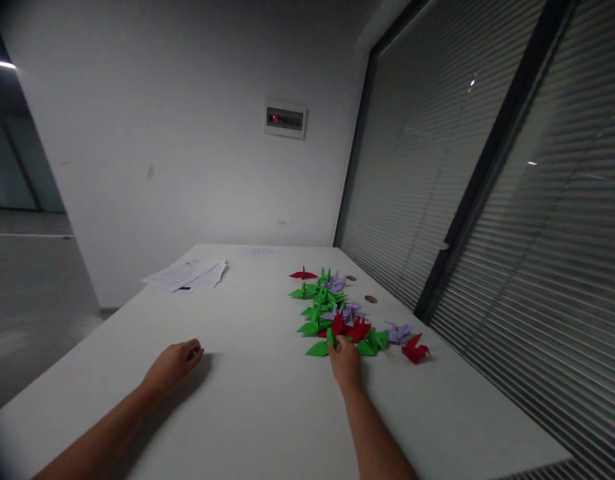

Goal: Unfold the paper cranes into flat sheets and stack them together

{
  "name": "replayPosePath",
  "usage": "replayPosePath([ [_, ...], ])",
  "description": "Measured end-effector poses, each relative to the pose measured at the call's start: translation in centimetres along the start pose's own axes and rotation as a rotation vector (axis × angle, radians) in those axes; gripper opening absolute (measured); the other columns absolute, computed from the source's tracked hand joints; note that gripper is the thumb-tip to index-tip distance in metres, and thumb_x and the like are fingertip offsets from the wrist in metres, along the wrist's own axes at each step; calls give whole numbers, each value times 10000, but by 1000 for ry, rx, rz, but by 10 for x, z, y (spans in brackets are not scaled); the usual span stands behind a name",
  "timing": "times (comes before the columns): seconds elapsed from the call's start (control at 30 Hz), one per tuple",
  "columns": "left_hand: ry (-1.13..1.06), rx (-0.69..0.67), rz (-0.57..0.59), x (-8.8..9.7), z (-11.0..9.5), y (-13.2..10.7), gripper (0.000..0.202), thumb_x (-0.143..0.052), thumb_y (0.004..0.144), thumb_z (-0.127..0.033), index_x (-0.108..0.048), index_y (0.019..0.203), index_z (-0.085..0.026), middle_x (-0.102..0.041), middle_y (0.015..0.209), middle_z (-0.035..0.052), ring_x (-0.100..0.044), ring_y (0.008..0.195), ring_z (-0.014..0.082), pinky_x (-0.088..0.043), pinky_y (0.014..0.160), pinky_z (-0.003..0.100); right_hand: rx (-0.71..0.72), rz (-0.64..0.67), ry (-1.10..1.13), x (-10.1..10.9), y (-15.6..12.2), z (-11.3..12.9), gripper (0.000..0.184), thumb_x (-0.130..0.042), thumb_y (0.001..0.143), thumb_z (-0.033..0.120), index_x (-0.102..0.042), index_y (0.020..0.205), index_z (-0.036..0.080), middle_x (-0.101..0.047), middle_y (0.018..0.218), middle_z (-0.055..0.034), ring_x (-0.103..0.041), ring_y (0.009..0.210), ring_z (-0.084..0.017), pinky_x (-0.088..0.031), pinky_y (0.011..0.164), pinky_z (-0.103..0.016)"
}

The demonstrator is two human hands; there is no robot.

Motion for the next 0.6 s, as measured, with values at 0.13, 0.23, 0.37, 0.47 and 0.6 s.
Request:
replayPosePath([
  [0.13,-50,-2,1,-2,3,1,274,-428,977,-341,-611,827,-202,-709,772,62,-641,689,189,-330,635,271,16,18,4,3,-5,4,370,-571,778,546,-551,590,228,-511,506,10,-478,502,-163,-305,504,-275],
  [0.23,-84,-5,4,-1,4,1,278,-428,976,-358,-607,832,-202,-711,779,63,-642,704,194,-340,645,271,26,22,20,6,-11,9,386,-540,783,569,-543,595,232,-531,518,0,-494,518,-173,-327,522,-282],
  [0.37,-109,-3,3,-1,6,1,289,-428,973,-371,-595,804,-207,-698,750,53,-625,679,190,-339,641,270,19,15,46,15,-17,13,401,-506,795,588,-523,590,243,-547,513,-7,-505,510,-185,-353,525,-291],
  [0.47,-123,-5,-2,-3,8,2,296,-433,967,-380,-590,781,-210,-682,723,41,-617,665,187,-336,633,268,-5,-16,67,23,-19,11,435,-523,787,622,-492,562,250,-530,480,-2,-488,480,-182,-354,510,-292],
  [0.6,-144,7,4,-6,11,2,296,-428,961,-374,-588,775,-209,-678,714,43,-615,660,188,-338,636,274,-63,-68,233,31,-19,-4,457,-594,750,640,-473,552,246,-511,462,15,-478,462,-167,-355,471,-276],
])
Point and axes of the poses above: each hand's wrist, its own y-axis towards the middle knuckle, its own x-axis out of the back of the hand, z = x × y, the point moved 6 cm from there along y, towards the middle knuckle
